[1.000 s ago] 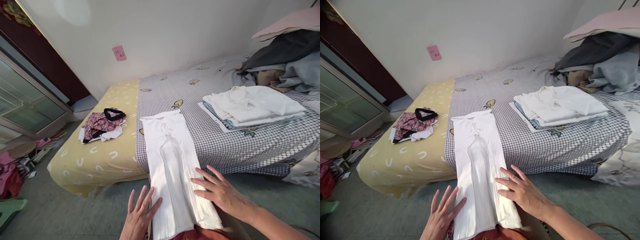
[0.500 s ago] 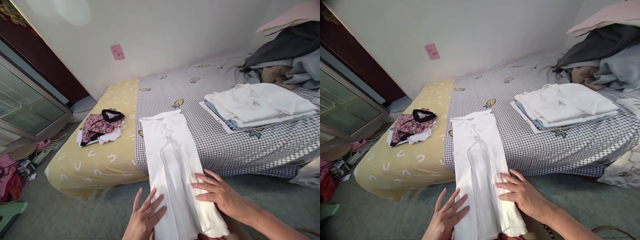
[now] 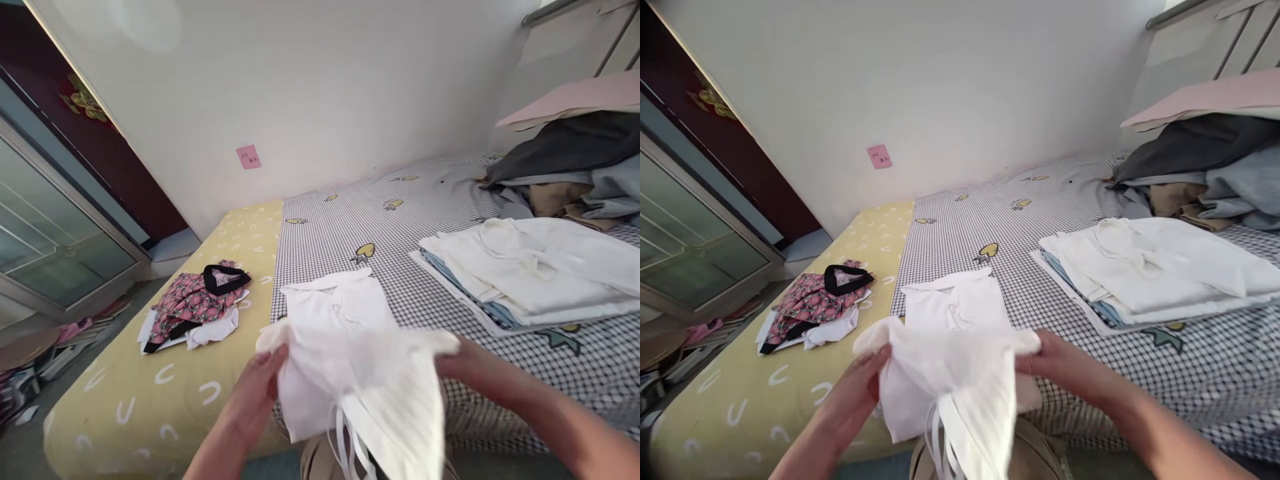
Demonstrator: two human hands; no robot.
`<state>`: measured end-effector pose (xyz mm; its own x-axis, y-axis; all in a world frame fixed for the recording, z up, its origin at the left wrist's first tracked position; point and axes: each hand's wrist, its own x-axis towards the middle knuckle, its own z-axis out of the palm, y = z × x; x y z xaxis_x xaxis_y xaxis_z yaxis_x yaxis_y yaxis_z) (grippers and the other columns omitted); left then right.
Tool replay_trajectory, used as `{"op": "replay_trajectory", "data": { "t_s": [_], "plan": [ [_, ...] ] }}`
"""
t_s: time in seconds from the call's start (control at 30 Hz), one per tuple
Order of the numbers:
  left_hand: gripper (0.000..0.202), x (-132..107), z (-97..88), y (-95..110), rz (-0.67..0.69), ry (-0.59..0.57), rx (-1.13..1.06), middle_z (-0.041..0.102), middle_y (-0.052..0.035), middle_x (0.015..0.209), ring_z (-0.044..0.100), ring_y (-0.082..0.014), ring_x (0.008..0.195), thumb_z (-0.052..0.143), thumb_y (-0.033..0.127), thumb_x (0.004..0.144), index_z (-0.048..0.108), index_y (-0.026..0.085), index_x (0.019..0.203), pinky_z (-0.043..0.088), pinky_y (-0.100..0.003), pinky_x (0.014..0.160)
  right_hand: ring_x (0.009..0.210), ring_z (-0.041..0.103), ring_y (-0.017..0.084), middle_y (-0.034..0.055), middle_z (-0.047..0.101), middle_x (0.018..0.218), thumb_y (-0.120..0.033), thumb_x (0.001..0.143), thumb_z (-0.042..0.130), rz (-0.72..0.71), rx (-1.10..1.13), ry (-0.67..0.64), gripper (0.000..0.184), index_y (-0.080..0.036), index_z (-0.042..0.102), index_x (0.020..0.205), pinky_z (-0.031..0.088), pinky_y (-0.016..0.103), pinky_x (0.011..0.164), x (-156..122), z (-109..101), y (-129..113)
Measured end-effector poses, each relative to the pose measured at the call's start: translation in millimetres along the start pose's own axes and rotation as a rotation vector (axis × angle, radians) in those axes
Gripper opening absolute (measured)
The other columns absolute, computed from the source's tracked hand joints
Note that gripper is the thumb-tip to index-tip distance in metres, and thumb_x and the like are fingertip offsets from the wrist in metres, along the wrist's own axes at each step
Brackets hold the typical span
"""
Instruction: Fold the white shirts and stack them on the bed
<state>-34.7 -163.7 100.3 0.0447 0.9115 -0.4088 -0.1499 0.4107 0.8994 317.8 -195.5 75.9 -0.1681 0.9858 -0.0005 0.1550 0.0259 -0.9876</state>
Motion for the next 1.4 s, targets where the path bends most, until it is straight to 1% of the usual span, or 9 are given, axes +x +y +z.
{"op": "replay_trajectory", "data": {
  "t_s": [0.13, 0.27, 0.6, 0.8, 0.97, 1.07, 1.17, 1.3, 1.4],
  "plan": [
    [0.01, 88, 24.5, 24, -0.114, 0.146, -0.166, 0.081, -0.0105, 0.083, 0.078, -0.0222, 0.08, 0.066, 0.019, 0.089, 0.071, 0.012, 0.095, 0.064, -0.034, 0.083, 0.098, 0.075, 0.027, 0.0097, 0.08, 0.102, -0.051, 0.08, 0.076, 0.238, 0.337, 0.03, 0.034, -0.023, 0.075, 0.099, 0.058, 0.046, 0.095, 86, -3, 6],
    [0.013, 134, 20.8, 16, -0.127, 0.186, -0.178, 0.079, -0.0107, 0.076, 0.078, -0.0237, 0.074, 0.063, 0.024, 0.093, 0.068, 0.013, 0.089, 0.065, -0.038, 0.079, 0.097, 0.075, 0.023, 0.01, 0.079, 0.11, -0.051, 0.085, 0.069, 0.356, 0.334, 0.112, 0.035, -0.024, 0.07, 0.106, 0.06, 0.039, 0.086, 130, -3, 37],
    [0.018, 143, 27.1, 11, 0.108, 0.229, -0.242, 0.079, -0.0004, 0.081, 0.074, -0.0134, 0.069, 0.074, 0.014, 0.084, 0.067, 0.02, 0.1, 0.062, -0.025, 0.072, 0.081, 0.073, 0.024, 0.0034, 0.078, 0.087, -0.039, 0.072, 0.069, 0.105, 0.126, 0.364, 0.022, -0.024, 0.068, 0.087, 0.056, 0.035, 0.072, 125, 22, 34],
    [0.019, 168, 25.6, 17, 0.057, 0.244, -0.2, 0.077, -0.0023, 0.076, 0.072, -0.0133, 0.062, 0.076, 0.015, 0.083, 0.064, 0.018, 0.098, 0.061, -0.027, 0.072, 0.065, 0.069, 0.022, 0.0028, 0.076, 0.081, -0.034, 0.077, 0.062, 0.156, -0.319, 0.469, 0.031, -0.024, 0.069, 0.104, 0.051, 0.033, 0.058, 137, 8, 51],
    [0.013, 161, 18.3, 15, 0.012, 0.145, -0.175, 0.079, -0.0071, 0.085, 0.075, -0.0152, 0.072, 0.058, 0.027, 0.097, 0.064, 0.017, 0.099, 0.061, -0.027, 0.078, 0.107, 0.068, 0.029, 0.013, 0.065, 0.134, -0.028, 0.091, 0.05, -0.126, -0.915, 0.644, 0.049, -0.026, 0.06, 0.138, 0.053, 0.046, 0.086, 134, 24, 34],
    [0.022, 150, 17.6, 15, -0.025, 0.114, -0.171, 0.08, -0.0071, 0.085, 0.076, -0.016, 0.074, 0.049, 0.032, 0.101, 0.064, 0.016, 0.105, 0.062, -0.028, 0.079, 0.144, 0.042, 0.034, 0.007, 0.046, 0.159, -0.035, 0.101, 0.042, -0.317, -1.07, 0.504, 0.045, -0.035, 0.058, 0.143, 0.031, 0.063, 0.116, 136, 58, 0],
    [0.032, 138, 19.3, 15, -0.061, 0.085, -0.165, 0.081, -0.0088, 0.09, 0.077, -0.0186, 0.078, 0.046, 0.037, 0.102, 0.062, 0.015, 0.117, 0.062, -0.03, 0.079, 0.157, 0.017, 0.037, -0.0017, 0.024, 0.172, -0.058, 0.103, 0.032, -0.245, -1.071, 0.207, 0.054, -0.046, 0.041, 0.155, 0.015, 0.072, 0.12, 148, 95, -15],
    [0.041, 115, 17.4, 2, -0.111, 0.026, -0.148, 0.081, -0.0113, 0.098, 0.077, -0.0211, 0.081, 0.045, 0.041, 0.101, 0.06, 0.015, 0.13, 0.062, -0.033, 0.078, 0.158, 0.006, 0.039, -0.0041, 0.016, 0.173, -0.065, 0.103, 0.018, 0.076, -1.092, -0.022, 0.062, -0.045, 0.028, 0.16, 0.007, 0.075, 0.119, 168, 121, 11],
    [0.048, 91, 7.9, -21, -0.067, -0.033, -0.133, 0.08, -0.0081, 0.106, 0.076, -0.0202, 0.086, 0.056, 0.046, 0.096, 0.055, 0.023, 0.138, 0.06, -0.032, 0.079, 0.159, 0.004, 0.035, -0.0074, 0.016, 0.173, -0.064, 0.103, 0.015, 0.087, -1.128, -0.023, 0.06, -0.047, 0.027, 0.16, 0.0, 0.074, 0.119, 175, 123, 37]
  ]
}}
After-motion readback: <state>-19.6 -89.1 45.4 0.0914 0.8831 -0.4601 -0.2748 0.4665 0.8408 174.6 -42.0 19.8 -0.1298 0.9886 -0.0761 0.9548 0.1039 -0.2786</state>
